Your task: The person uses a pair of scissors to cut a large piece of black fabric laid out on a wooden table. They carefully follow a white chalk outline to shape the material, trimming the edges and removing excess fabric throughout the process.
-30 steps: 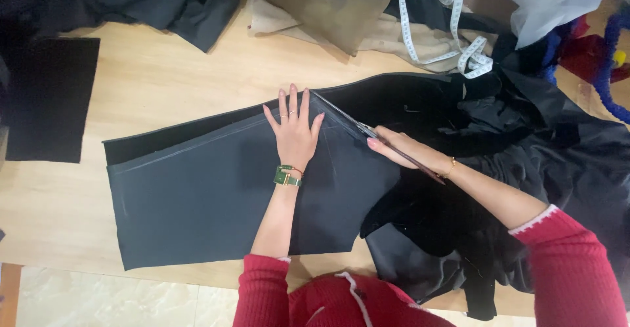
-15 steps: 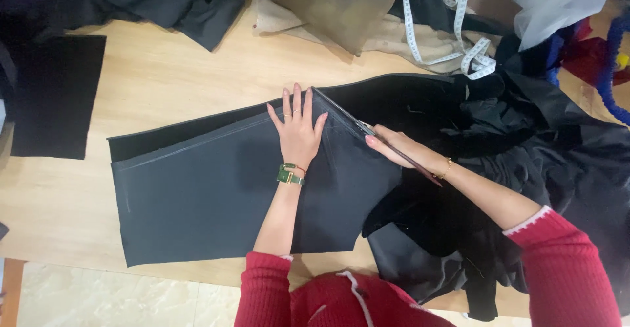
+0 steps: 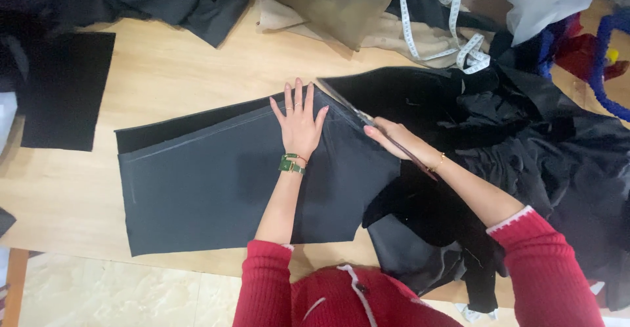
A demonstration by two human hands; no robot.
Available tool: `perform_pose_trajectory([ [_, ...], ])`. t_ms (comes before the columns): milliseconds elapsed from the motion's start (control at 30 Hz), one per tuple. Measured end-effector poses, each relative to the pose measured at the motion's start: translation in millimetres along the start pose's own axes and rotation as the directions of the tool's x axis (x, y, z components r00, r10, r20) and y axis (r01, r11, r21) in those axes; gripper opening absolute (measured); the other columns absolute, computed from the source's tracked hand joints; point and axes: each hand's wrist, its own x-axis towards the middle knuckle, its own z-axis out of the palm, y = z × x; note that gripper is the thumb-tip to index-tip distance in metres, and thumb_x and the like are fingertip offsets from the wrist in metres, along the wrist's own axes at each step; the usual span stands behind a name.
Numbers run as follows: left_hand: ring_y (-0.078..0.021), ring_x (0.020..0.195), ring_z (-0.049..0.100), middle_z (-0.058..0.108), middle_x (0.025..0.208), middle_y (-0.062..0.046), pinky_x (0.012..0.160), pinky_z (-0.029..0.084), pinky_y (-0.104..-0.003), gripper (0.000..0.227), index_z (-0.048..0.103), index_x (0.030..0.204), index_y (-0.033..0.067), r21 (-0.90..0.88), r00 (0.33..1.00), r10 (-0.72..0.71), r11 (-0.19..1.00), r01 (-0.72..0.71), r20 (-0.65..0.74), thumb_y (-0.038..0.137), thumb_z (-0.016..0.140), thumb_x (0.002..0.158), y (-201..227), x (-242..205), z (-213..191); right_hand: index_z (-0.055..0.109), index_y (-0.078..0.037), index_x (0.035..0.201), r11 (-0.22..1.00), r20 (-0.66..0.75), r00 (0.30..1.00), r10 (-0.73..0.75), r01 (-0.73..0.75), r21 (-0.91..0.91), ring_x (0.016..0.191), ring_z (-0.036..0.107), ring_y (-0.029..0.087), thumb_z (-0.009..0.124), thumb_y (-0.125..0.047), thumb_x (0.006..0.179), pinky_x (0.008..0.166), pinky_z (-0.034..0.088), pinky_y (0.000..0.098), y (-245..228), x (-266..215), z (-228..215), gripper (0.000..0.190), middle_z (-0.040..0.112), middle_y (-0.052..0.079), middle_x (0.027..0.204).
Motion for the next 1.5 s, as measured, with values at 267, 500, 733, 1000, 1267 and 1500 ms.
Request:
perform_pose_trajectory([
  [267, -0.0338, 0.156, 0.018, 0.020, 0.170, -0.013, 0.119, 0.006, -0.072, 0.068, 0.037, 0.159, 0.0189, 0.006, 0.995, -0.037, 0.999, 0.038, -0.096, 0.059, 0.048, 0.104, -9, -35, -22, 0.043, -0.024, 0.150, 0.952, -0.373, 0.904, 0.208, -0.100, 0.289, 0.110, 0.065, 0.050, 0.048, -0.048, 0.104, 0.096, 0.051, 0.0588, 17, -110, 17, 0.053, 0.068, 0.030, 0.114],
  [500, -0.0402, 0.151, 0.031, 0.035, 0.166, -0.017, 0.114, 0.011, -0.075, 0.073, 0.045, 0.156, 0.0156, 0.153, 0.994, -0.049, 0.986, 0.064, -0.102, 0.064, 0.044, 0.102, -34, -146, -62, 0.036, -0.019, 0.158, 0.754, -0.300, 0.758, 0.579, -0.357, 0.552, 0.127, 0.054, 0.055, 0.052, -0.047, 0.099, 0.109, 0.043, 0.0640, 4, -216, 82, 0.067, 0.057, 0.040, 0.134],
  [733, -0.0490, 0.152, 0.023, 0.026, 0.170, -0.016, 0.109, 0.010, -0.082, 0.074, 0.036, 0.161, 0.0173, 0.071, 0.976, -0.210, 0.974, 0.214, -0.059, 0.060, 0.046, 0.101, -106, -198, -92, 0.049, -0.012, 0.150, 0.857, -0.586, 0.631, 0.508, -0.441, 0.268, 0.108, 0.066, 0.053, 0.056, -0.058, 0.098, 0.095, 0.053, 0.0615, 87, -201, 113, 0.071, 0.067, 0.035, 0.121],
  [1000, -0.0414, 0.153, 0.027, 0.030, 0.169, -0.008, 0.114, 0.014, -0.077, 0.071, 0.041, 0.159, 0.0199, 0.023, 0.997, 0.063, 0.998, -0.062, -0.035, 0.061, 0.046, 0.101, -188, -169, -113, 0.058, -0.003, 0.142, 0.888, -0.792, 0.527, 0.308, -0.457, 0.042, 0.092, 0.071, 0.052, 0.066, -0.065, 0.096, 0.084, 0.055, 0.0610, 140, -175, 91, 0.077, 0.072, 0.032, 0.102],
  [1267, -0.0354, 0.154, 0.026, 0.031, 0.169, -0.005, 0.115, 0.015, -0.076, 0.075, 0.040, 0.158, 0.0248, 0.056, 0.979, 0.205, 0.977, -0.206, 0.014, 0.066, 0.047, 0.096, -235, -163, -118, 0.056, -0.002, 0.144, 0.848, -0.856, 0.475, 0.204, -0.522, -0.087, 0.091, 0.072, 0.051, 0.069, -0.059, 0.098, 0.079, 0.057, 0.0618, 139, -169, 113, 0.074, 0.071, 0.029, 0.103],
  [1500, -0.0411, 0.149, 0.031, 0.036, 0.163, -0.018, 0.110, 0.022, -0.077, 0.074, 0.047, 0.151, 0.0168, 0.027, 0.987, 0.157, 0.987, -0.156, -0.043, 0.061, 0.055, 0.093, -154, -195, -109, 0.052, 0.002, 0.141, 0.865, -0.846, 0.499, 0.190, -0.492, -0.096, 0.092, 0.064, 0.061, 0.063, -0.051, 0.104, 0.072, 0.048, 0.0668, 104, -176, 111, 0.066, 0.067, 0.035, 0.109],
])
